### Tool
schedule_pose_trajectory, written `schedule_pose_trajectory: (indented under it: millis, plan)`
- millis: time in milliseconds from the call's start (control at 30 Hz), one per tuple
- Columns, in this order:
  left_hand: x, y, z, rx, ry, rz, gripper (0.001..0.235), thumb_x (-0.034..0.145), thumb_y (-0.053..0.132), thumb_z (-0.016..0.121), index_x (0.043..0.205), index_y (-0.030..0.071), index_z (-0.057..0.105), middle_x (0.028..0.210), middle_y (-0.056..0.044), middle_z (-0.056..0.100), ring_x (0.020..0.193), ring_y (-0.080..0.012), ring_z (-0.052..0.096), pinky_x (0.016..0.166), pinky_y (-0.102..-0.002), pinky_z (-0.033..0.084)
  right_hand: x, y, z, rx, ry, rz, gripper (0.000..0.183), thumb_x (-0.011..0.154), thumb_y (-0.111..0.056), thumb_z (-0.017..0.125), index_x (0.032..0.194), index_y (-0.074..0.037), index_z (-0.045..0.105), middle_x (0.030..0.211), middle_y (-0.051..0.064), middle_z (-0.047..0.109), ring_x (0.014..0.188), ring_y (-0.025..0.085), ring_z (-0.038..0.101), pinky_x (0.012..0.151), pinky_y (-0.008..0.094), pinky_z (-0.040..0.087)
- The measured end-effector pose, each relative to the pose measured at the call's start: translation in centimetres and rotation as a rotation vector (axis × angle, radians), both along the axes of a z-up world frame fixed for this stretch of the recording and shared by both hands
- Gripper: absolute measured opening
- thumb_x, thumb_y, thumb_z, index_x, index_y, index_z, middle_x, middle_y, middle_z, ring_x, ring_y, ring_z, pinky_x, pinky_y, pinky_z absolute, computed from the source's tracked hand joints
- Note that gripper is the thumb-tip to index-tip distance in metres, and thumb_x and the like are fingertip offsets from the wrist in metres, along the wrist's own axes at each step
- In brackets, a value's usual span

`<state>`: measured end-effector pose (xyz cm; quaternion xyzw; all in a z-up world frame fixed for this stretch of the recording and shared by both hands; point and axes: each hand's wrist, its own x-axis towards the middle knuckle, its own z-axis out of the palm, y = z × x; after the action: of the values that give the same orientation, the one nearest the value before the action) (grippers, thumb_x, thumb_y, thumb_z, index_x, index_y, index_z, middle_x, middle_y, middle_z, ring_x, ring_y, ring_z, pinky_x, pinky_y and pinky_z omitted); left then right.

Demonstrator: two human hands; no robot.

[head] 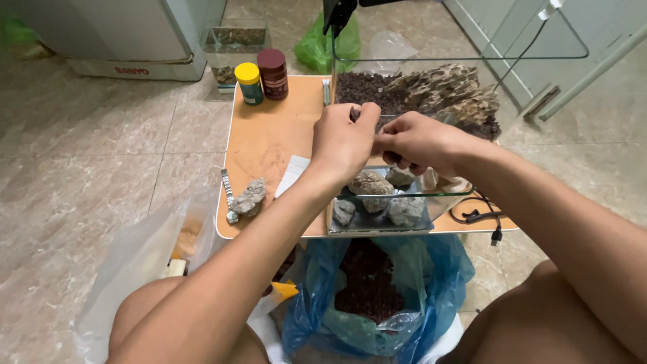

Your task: The person arranges a small terrarium by placing dark soil from a bag into a glass tank and positioning various stones and wood pieces within it by hand.

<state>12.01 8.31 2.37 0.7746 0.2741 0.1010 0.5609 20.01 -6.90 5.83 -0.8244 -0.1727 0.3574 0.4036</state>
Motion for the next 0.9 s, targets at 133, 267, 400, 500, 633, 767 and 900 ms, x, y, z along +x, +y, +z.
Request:
schedule_pose_trajectory:
  millis: [133, 267, 400, 500, 633, 767, 900]
  plan:
    - [-0.8, 0.2, 1.1, -0.017, -0.006, 0.004, 0.046, 0.1, 0.048, 0.064, 0.065, 0.021, 0.076, 0.057, -0.002, 0.072, 0.079, -0.0274, 0.085, 0.083, -0.037, 0.065, 0.2, 0.9, -0.9, -0.155, -0.092, 0.182, 0.027, 0.11, -0.019, 0.081, 0.095, 0.003, 0.086, 0.077, 0.019, 0.075, 0.064, 0.021, 0.066, 0.048, 0.03, 0.05]
    - [-0.2, 0.6, 0.7, -0.039, -0.068, 0.009, 0.046, 0.101, 0.045, 0.064, 0.064, 0.018, 0.074, 0.06, -0.006, 0.069, 0.077, -0.0254, 0.078, 0.082, -0.037, 0.063, 0.5, 2.2, -2.2, -0.269, -0.163, 0.366, 0.032, 0.107, -0.028, 0.086, 0.091, 0.0, 0.089, 0.082, 0.016, 0.082, 0.071, 0.023, 0.073, 0.056, 0.035, 0.059]
    - [0.4, 0.7, 0.8, -0.075, -0.119, 0.001, 0.042, 0.098, 0.041, 0.065, 0.063, 0.02, 0.072, 0.061, -0.001, 0.063, 0.074, -0.0208, 0.071, 0.081, -0.034, 0.062, 1.9, 3.6, -5.2, -0.158, -0.182, 0.397, 0.021, 0.102, -0.026, 0.092, 0.11, -0.007, 0.094, 0.078, 0.014, 0.084, 0.067, 0.024, 0.078, 0.045, 0.036, 0.062]
    - [0.7, 0.6, 1.0, -0.068, -0.126, -0.005, 0.042, 0.097, 0.044, 0.065, 0.064, 0.019, 0.073, 0.062, -0.002, 0.062, 0.077, -0.0201, 0.073, 0.082, -0.034, 0.061, 2.2, 5.4, -7.5, -0.181, -0.234, 0.422, 0.029, 0.109, -0.032, 0.085, 0.108, -0.003, 0.092, 0.077, 0.014, 0.082, 0.067, 0.019, 0.071, 0.048, 0.035, 0.056]
    - [1.0, 0.6, 0.5, -0.089, -0.111, -0.012, 0.041, 0.097, 0.044, 0.065, 0.066, 0.019, 0.075, 0.064, -0.002, 0.063, 0.08, -0.0209, 0.074, 0.084, -0.034, 0.062, 1.6, 5.1, -6.1, -0.183, -0.224, 0.422, 0.024, 0.107, -0.028, 0.087, 0.108, -0.004, 0.091, 0.077, 0.014, 0.082, 0.064, 0.019, 0.07, 0.046, 0.034, 0.055]
    - [0.3, 1.0, 1.4, -0.067, -0.128, 0.0, 0.043, 0.098, 0.043, 0.066, 0.065, 0.019, 0.077, 0.064, -0.004, 0.067, 0.077, -0.0238, 0.076, 0.08, -0.038, 0.061, -0.4, 4.0, -3.2, -0.186, -0.188, 0.414, 0.016, 0.102, -0.019, 0.091, 0.108, -0.004, 0.09, 0.077, 0.013, 0.082, 0.055, 0.019, 0.069, 0.043, 0.032, 0.054]
    - [-2.8, 0.1, 5.2, -0.098, -0.146, 0.011, 0.049, 0.11, 0.029, 0.066, 0.064, 0.018, 0.054, 0.06, 0.003, 0.049, 0.064, -0.0151, 0.046, 0.065, -0.04, 0.039, -4.0, 3.3, 5.0, -0.472, -0.134, 0.46, 0.011, 0.121, -0.012, 0.082, 0.119, -0.003, 0.087, 0.107, 0.008, 0.082, 0.074, 0.018, 0.062, 0.061, 0.032, 0.053]
